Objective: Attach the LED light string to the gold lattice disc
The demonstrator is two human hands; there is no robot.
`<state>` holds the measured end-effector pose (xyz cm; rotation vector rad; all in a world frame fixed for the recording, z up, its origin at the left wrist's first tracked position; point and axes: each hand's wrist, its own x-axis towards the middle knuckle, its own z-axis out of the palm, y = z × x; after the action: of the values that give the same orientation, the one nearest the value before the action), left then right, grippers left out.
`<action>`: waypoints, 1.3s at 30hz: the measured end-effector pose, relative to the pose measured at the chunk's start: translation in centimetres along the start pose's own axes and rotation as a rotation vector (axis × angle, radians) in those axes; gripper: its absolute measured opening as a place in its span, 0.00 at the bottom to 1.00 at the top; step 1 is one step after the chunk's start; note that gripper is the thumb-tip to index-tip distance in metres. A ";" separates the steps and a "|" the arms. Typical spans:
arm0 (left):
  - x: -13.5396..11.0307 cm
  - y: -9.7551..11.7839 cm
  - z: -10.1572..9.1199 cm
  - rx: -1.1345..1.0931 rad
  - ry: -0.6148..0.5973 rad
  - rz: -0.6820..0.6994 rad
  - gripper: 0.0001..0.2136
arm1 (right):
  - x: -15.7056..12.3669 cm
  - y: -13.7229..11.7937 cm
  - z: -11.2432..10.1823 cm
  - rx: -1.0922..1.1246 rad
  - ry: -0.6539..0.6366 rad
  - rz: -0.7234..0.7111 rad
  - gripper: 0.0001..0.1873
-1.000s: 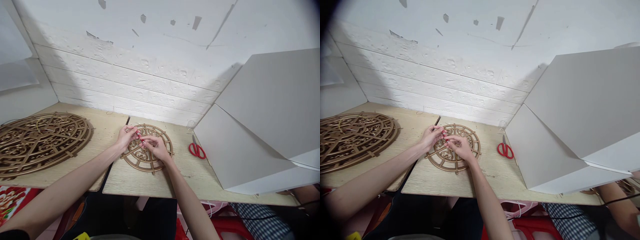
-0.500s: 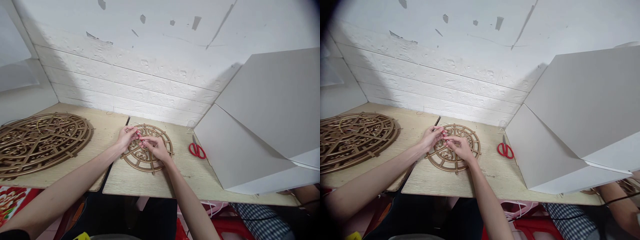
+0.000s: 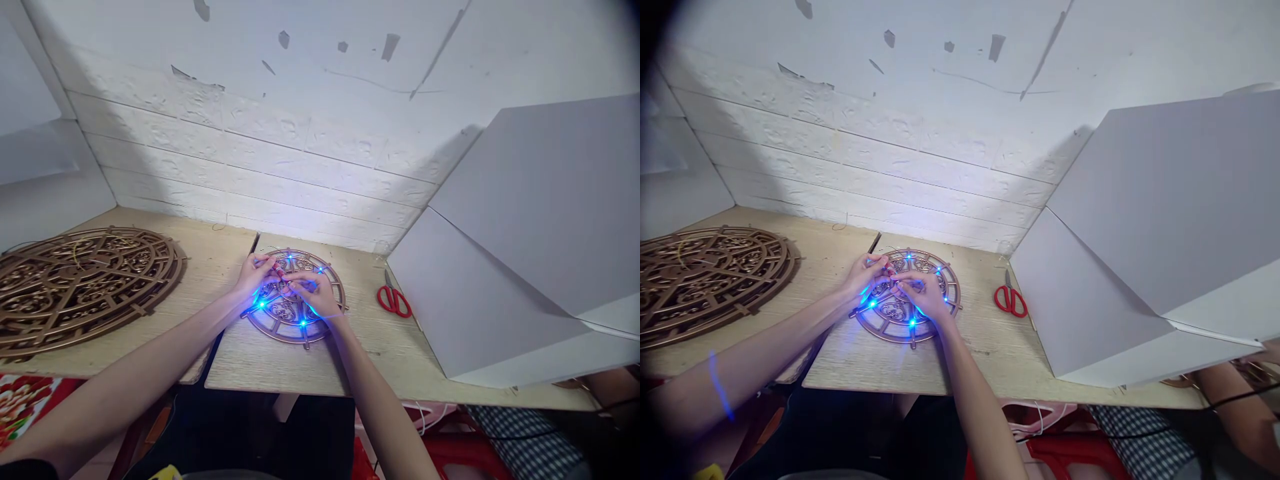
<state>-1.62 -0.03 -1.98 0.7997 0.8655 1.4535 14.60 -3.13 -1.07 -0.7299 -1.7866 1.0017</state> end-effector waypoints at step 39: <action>-0.2 1.6 0.1 -0.063 0.056 -0.042 0.10 | 0.3 -1.1 -5.2 0.615 0.546 0.079 0.11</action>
<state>-2.31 -0.27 -0.59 0.6925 0.8695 1.4651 19.18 -1.82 1.21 -0.6014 -0.9152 1.1842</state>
